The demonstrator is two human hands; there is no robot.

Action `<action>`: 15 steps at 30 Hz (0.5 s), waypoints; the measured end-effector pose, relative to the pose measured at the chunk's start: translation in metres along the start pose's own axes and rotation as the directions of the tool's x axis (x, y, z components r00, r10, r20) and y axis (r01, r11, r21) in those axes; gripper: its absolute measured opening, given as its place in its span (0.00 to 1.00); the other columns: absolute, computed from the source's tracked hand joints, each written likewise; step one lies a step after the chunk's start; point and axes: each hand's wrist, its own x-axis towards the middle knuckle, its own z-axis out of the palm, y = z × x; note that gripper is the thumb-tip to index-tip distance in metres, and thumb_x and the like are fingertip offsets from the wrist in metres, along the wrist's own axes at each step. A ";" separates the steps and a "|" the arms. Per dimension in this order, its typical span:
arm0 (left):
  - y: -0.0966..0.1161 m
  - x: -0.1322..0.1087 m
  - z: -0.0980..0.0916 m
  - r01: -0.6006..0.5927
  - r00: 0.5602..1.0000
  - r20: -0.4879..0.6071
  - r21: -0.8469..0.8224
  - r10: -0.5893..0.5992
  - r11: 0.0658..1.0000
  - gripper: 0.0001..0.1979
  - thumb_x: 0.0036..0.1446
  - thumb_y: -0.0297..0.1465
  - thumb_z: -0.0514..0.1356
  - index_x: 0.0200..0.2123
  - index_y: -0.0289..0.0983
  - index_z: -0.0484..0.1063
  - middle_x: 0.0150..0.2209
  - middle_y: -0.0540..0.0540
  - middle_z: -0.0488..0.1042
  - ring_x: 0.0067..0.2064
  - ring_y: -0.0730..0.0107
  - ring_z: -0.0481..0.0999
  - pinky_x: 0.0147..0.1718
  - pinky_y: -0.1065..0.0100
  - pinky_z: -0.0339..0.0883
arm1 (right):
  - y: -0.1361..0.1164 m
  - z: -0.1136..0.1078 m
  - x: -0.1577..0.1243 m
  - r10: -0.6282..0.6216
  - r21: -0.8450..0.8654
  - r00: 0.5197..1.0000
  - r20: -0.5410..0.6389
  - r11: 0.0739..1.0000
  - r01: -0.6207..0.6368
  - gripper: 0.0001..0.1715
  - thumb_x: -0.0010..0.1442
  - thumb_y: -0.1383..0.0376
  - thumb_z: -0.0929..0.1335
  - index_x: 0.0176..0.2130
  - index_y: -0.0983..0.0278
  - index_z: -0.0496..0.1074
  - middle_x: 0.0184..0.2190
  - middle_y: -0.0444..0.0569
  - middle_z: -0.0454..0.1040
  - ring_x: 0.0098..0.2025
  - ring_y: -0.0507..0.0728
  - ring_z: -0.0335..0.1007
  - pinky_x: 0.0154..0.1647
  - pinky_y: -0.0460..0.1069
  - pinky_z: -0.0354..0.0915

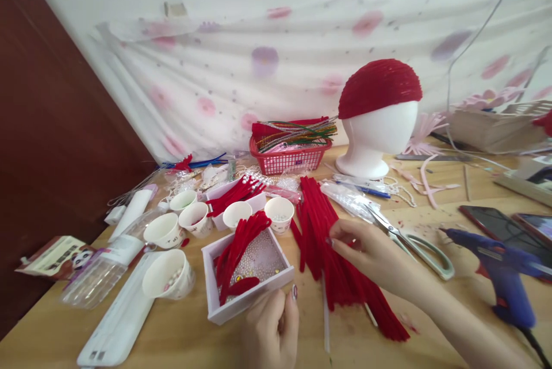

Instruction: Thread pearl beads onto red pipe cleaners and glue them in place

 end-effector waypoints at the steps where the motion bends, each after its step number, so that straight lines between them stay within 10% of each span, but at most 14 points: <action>1: 0.003 0.000 0.002 0.010 1.000 0.001 -0.020 -0.010 1.000 0.20 0.69 0.26 0.51 0.22 0.40 0.63 0.17 0.53 0.67 0.19 0.74 0.69 0.21 0.72 0.59 | 0.001 0.003 -0.005 0.008 0.059 1.000 -0.026 0.998 -0.007 0.11 0.64 0.61 0.62 0.32 0.60 0.70 0.30 0.49 0.77 0.33 0.60 0.73 0.36 0.53 0.67; 7: 0.026 0.001 0.021 0.197 0.977 0.116 -0.180 -0.179 0.964 0.17 0.64 0.29 0.57 0.55 0.40 0.72 0.41 0.42 0.82 0.26 0.68 0.78 0.25 0.70 0.73 | -0.008 0.029 -0.035 0.031 0.482 0.986 -0.165 0.875 0.053 0.11 0.69 0.56 0.64 0.41 0.59 0.70 0.36 0.48 0.78 0.39 0.56 0.78 0.42 0.49 0.75; 11: 0.033 0.004 0.023 0.190 0.963 0.229 -0.196 -0.143 0.962 0.13 0.61 0.26 0.56 0.45 0.40 0.77 0.36 0.42 0.82 0.37 0.59 0.83 0.35 0.65 0.77 | -0.012 0.039 -0.049 0.094 0.738 0.970 -0.222 0.667 0.104 0.07 0.68 0.56 0.69 0.40 0.55 0.74 0.38 0.46 0.77 0.35 0.54 0.77 0.32 0.44 0.74; 15: 0.037 0.008 0.022 0.133 0.966 0.250 -0.263 -0.066 0.956 0.14 0.65 0.24 0.52 0.37 0.41 0.78 0.29 0.45 0.81 0.28 0.65 0.81 0.26 0.72 0.72 | -0.012 0.048 -0.057 0.154 0.784 0.967 -0.204 0.617 0.067 0.08 0.68 0.57 0.69 0.47 0.52 0.75 0.50 0.50 0.77 0.47 0.58 0.77 0.46 0.48 0.75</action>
